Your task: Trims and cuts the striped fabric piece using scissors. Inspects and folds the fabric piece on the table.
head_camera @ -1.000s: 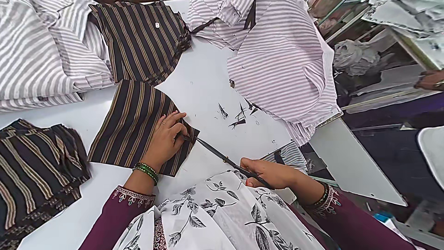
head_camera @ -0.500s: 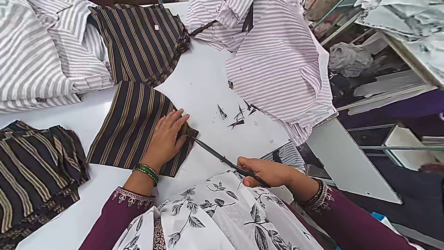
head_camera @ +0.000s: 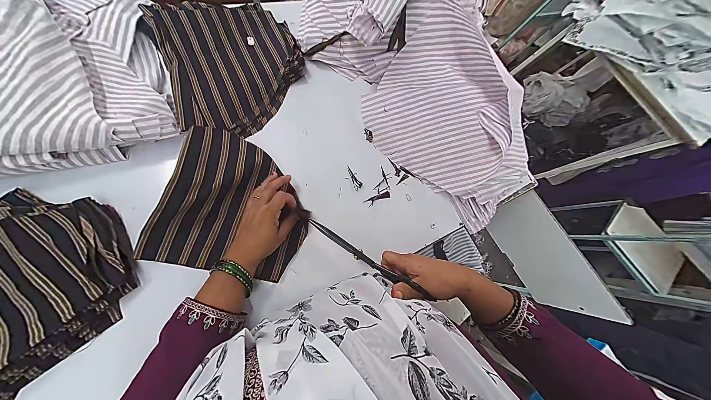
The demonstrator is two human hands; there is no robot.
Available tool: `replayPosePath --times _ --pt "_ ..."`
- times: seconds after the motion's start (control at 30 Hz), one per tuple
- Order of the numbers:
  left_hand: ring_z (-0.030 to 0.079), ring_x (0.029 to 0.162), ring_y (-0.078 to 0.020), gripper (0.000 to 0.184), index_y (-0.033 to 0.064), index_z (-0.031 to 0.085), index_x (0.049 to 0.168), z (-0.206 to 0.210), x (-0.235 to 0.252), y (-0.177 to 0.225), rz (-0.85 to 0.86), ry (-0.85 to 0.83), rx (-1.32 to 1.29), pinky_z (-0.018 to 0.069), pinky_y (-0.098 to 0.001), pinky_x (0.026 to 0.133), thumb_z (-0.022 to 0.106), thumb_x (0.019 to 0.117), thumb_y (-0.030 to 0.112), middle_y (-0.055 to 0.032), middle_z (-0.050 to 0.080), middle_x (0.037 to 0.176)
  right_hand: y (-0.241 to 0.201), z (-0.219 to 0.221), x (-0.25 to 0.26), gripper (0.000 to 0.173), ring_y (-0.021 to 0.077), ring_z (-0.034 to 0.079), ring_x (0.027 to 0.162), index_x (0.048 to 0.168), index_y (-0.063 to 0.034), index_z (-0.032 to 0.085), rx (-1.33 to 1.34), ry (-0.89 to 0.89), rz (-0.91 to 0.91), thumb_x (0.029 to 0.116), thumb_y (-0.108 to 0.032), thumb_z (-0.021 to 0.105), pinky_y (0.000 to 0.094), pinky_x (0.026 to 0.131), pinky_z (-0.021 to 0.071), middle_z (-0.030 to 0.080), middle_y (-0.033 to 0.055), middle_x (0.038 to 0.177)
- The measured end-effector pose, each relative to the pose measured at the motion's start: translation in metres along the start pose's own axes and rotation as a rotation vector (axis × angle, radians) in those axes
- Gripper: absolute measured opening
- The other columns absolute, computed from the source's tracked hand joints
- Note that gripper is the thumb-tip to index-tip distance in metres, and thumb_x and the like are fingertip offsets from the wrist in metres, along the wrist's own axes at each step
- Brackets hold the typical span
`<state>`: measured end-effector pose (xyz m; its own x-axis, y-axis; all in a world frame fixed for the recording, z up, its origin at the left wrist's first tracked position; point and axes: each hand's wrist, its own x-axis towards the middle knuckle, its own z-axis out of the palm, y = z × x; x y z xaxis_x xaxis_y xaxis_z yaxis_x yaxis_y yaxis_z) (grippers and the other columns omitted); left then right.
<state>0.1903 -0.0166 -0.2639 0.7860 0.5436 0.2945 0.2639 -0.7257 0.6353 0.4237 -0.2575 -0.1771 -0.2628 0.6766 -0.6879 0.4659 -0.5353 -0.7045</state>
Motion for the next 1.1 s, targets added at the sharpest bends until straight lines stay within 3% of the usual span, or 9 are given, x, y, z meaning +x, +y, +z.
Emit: replayPosePath --times 0.07,0.1,0.17,0.27,0.37,0.47,0.6,0.83,1.1 --pt "0.029 0.151 -0.0472 0.064 -0.0059 0.061 0.129 -0.001 0.000 0.006 -0.141 0.010 0.104 0.0232 -0.0678 0.118 0.074 0.0874 0.040 -0.0260 0.042 0.157 0.002 -0.001 -0.004 0.058 0.0004 0.043 0.060 0.104 -0.0064 0.048 0.002 0.015 0.025 0.0896 -0.060 0.065 0.0209 0.058 0.0372 0.044 -0.0071 0.073" --pt "0.024 0.153 -0.0471 0.085 -0.0050 0.050 0.144 -0.002 0.002 0.010 -0.237 -0.015 0.179 0.0186 -0.0684 0.120 0.074 0.0852 0.051 -0.0275 0.035 0.161 0.003 -0.001 -0.007 0.058 0.0010 0.043 0.061 0.104 -0.0066 0.048 0.000 0.017 0.047 0.0894 -0.060 0.064 0.0217 0.058 0.0376 0.044 -0.0067 0.073" --pt "0.018 0.155 -0.0468 0.108 -0.0055 0.034 0.156 -0.002 0.005 0.016 -0.372 -0.092 0.302 0.0126 -0.0690 0.120 0.070 0.0830 0.066 -0.0297 0.024 0.165 0.005 -0.002 -0.013 0.058 0.0031 0.046 0.061 0.107 -0.0053 0.050 -0.012 0.009 0.085 0.0897 -0.059 0.064 0.0247 0.058 0.0393 0.047 -0.0048 0.074" --pt "0.012 0.157 -0.0459 0.114 -0.0066 0.033 0.156 -0.002 0.005 0.017 -0.389 -0.179 0.382 0.0088 -0.0695 0.121 0.059 0.0837 0.077 -0.0300 0.018 0.167 0.005 -0.003 -0.018 0.055 0.0028 0.046 0.061 0.109 -0.0051 0.049 -0.023 -0.028 0.112 0.0909 -0.055 0.063 0.0241 0.057 0.0391 0.048 -0.0046 0.075" --pt "0.011 0.157 -0.0447 0.115 -0.0041 0.032 0.158 -0.004 0.005 0.017 -0.374 -0.232 0.382 0.0085 -0.0688 0.121 0.060 0.0820 0.079 -0.0289 0.015 0.168 -0.002 0.000 -0.016 0.055 0.0027 0.046 0.059 0.110 -0.0047 0.049 -0.017 -0.022 0.137 0.0914 -0.055 0.064 0.0238 0.057 0.0396 0.048 -0.0049 0.073" --pt "0.010 0.157 -0.0437 0.111 0.0085 0.036 0.160 -0.007 0.005 0.019 -0.388 -0.257 0.371 0.0083 -0.0679 0.121 0.060 0.0794 0.082 -0.0267 0.013 0.169 -0.016 0.004 -0.009 0.059 0.0033 0.046 0.061 0.110 -0.0053 0.048 -0.008 0.010 0.174 0.0901 -0.058 0.065 0.0249 0.058 0.0407 0.048 -0.0047 0.074" --pt "0.002 0.158 -0.0441 0.110 0.0208 0.032 0.162 -0.011 0.009 0.023 -0.447 -0.314 0.365 0.0034 -0.0698 0.120 0.058 0.0776 0.085 -0.0231 0.006 0.171 -0.034 0.009 0.001 0.049 0.0054 0.047 0.065 0.113 -0.0039 0.048 -0.030 0.058 0.220 0.0954 -0.046 0.065 0.0267 0.062 0.0411 0.048 -0.0026 0.078" --pt "-0.001 0.157 -0.0457 0.104 0.0208 0.031 0.163 -0.013 0.011 0.024 -0.440 -0.335 0.333 0.0013 -0.0727 0.119 0.054 0.0828 0.083 -0.0241 0.005 0.171 -0.048 0.016 0.004 0.045 0.0074 0.048 0.064 0.113 -0.0039 0.047 -0.066 0.144 0.295 0.0963 -0.040 0.067 0.0277 0.062 0.0425 0.047 -0.0010 0.078" --pt "-0.006 0.157 -0.0454 0.107 0.0220 0.028 0.164 -0.015 0.014 0.028 -0.481 -0.375 0.319 0.0000 -0.0727 0.118 0.059 0.0812 0.082 -0.0218 -0.001 0.172 -0.050 0.027 0.010 0.043 0.0066 0.045 0.060 0.109 -0.0050 0.047 -0.074 0.217 0.294 0.0961 -0.040 0.068 0.0262 0.059 0.0407 0.045 -0.0025 0.074"
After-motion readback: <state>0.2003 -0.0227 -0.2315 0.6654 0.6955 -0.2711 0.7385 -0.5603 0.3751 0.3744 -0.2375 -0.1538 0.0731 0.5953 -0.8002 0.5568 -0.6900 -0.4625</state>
